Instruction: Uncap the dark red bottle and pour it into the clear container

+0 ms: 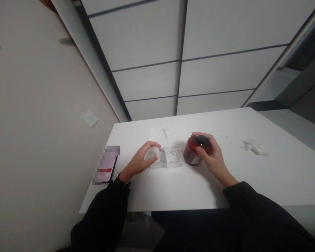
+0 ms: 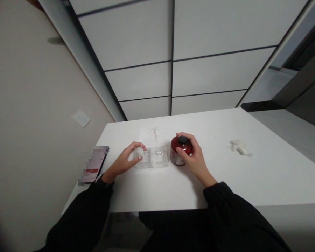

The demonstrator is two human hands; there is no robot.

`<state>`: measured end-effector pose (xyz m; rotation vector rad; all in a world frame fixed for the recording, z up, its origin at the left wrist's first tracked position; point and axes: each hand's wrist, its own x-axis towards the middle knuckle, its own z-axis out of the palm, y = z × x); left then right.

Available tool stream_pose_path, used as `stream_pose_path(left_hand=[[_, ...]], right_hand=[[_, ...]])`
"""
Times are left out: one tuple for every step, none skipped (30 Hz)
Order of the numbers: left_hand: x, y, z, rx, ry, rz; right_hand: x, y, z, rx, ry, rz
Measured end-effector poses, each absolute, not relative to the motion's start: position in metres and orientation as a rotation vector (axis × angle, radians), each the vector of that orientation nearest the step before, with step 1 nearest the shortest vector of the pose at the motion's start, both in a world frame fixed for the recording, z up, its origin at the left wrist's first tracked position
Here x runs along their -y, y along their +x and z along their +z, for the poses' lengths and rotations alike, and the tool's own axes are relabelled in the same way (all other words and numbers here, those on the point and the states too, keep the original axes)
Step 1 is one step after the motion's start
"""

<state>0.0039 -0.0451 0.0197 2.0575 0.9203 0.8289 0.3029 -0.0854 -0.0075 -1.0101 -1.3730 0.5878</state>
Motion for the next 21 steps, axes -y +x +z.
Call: stream_pose_path(left_hand=[[0.045,0.0038,0.0188,-0.902,2.049,0.809],[0.0447,0.004,0.0179,-0.888,2.037,0.795],[0.0442,0.0043,0.0171,-0.881,2.016,0.792],[0.0436,0.0046,0.0165,-0.878,1.989,0.793],[0.0429,0.0048,0.0162,-0.877,1.964,0.793],[0.0423,0.005,0.0162,-0.879,1.946,0.79],[0.0416,0.0051,0.0165,-0.882,1.944,0.779],[0.0411,0.005,0.0169,-0.882,1.96,0.761],[0.0407,0.0048,0.0175,-0.88,1.986,0.74],[0.0404,0.0046,0.0178,-0.877,2.011,0.723],[0.0401,0.0043,0.0179,-0.875,2.021,0.716],[0.0399,0.0039,0.0176,-0.874,2.013,0.721],[0.0397,0.0035,0.017,-0.875,1.992,0.735],[0.0395,0.003,0.0162,-0.875,1.971,0.748],[0.0393,0.0026,0.0154,-0.87,1.965,0.75],[0.0391,0.0021,0.0147,-0.86,1.974,0.74],[0.0389,0.0018,0.0142,-0.854,1.988,0.721],[0.0387,0.0015,0.0139,-0.858,1.997,0.704],[0.0386,0.0014,0.0139,-0.873,1.992,0.695],[0.0385,0.0014,0.0141,-0.892,1.978,0.694],[0.0385,0.0015,0.0144,-0.902,1.967,0.695]], right_hand=[[0.0854,0.303,-0.0077,1.373,-1.009,0.59],[0.0854,0.3032,-0.0079,1.375,-1.01,0.589],[0.0854,0.3033,-0.0079,1.377,-1.013,0.585],[0.0854,0.3034,-0.0079,1.38,-1.019,0.579],[0.0853,0.3034,-0.0078,1.381,-1.025,0.571],[0.0853,0.3034,-0.0075,1.381,-1.029,0.565],[0.0853,0.3034,-0.0073,1.381,-1.031,0.563],[0.0853,0.3034,-0.0069,1.381,-1.033,0.564],[0.0853,0.3033,-0.0066,1.379,-1.035,0.567],[0.0853,0.3032,-0.0063,1.378,-1.037,0.568],[0.0853,0.3032,-0.006,1.377,-1.038,0.568],[0.0853,0.3031,-0.0058,1.376,-1.038,0.568],[0.0854,0.303,-0.0058,1.374,-1.038,0.565],[0.0854,0.3029,-0.0058,1.374,-1.036,0.561],[0.0853,0.3029,-0.0059,1.374,-1.032,0.559],[0.0853,0.3028,-0.006,1.374,-1.028,0.56],[0.0853,0.3028,-0.0063,1.373,-1.026,0.561],[0.0854,0.3028,-0.0065,1.374,-1.025,0.563],[0.0855,0.3028,-0.0067,1.375,-1.024,0.565],[0.0856,0.3028,-0.0069,1.377,-1.024,0.567],[0.0857,0.3029,-0.007,1.379,-1.025,0.567]])
